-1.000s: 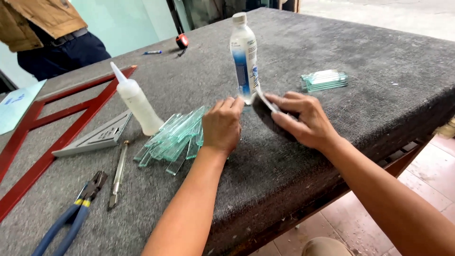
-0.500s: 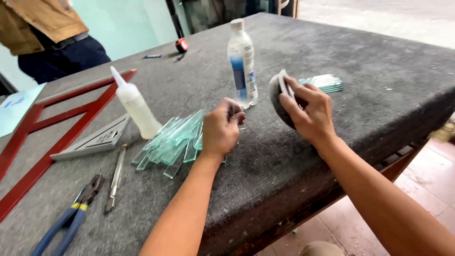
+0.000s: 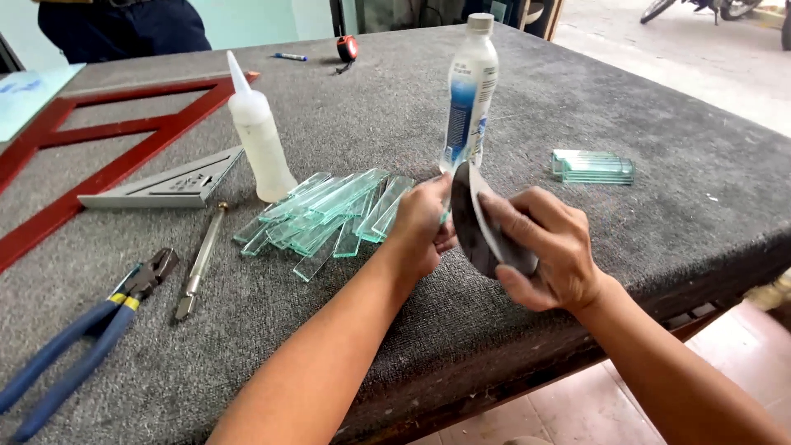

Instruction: Manually smoothing the sharp edges of small rectangular glass pieces using a handheld abrasive grinding stone.

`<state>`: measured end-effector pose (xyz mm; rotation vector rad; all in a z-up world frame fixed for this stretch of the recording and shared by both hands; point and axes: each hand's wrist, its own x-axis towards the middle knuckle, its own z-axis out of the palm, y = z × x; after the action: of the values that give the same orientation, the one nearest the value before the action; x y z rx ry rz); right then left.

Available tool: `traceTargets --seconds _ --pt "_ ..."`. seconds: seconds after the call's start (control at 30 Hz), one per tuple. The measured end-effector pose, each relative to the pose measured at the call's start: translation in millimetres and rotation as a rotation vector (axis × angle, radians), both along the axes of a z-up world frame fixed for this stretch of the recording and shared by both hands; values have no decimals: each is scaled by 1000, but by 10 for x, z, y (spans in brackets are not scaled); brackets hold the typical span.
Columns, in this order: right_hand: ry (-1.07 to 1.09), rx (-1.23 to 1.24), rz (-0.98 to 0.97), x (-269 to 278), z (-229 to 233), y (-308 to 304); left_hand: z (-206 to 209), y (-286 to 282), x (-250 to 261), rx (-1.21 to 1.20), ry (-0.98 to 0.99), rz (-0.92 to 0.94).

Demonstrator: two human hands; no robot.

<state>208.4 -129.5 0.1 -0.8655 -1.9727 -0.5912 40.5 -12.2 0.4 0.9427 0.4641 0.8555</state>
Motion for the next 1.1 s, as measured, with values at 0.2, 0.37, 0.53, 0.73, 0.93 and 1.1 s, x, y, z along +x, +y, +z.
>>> traceTargets --seconds 0.2,0.37,0.53,0.73,0.93,1.1 --pt "80 15 -78 184 -19 195 16 -198 8 -66 25 -110" --pt "84 0 -31 31 49 126 -24 -168 67 -82 44 -101" --pt "133 41 -67 90 44 219 50 -265 -66 -49 -9 -216" --pt "157 27 -80 165 55 267 66 -246 -62 -42 29 -217" --pt "117 36 -41 25 108 181 -160 -48 41 -72 -1 -281" --pt "95 35 13 28 96 132 81 -195 -59 -102 125 -196"
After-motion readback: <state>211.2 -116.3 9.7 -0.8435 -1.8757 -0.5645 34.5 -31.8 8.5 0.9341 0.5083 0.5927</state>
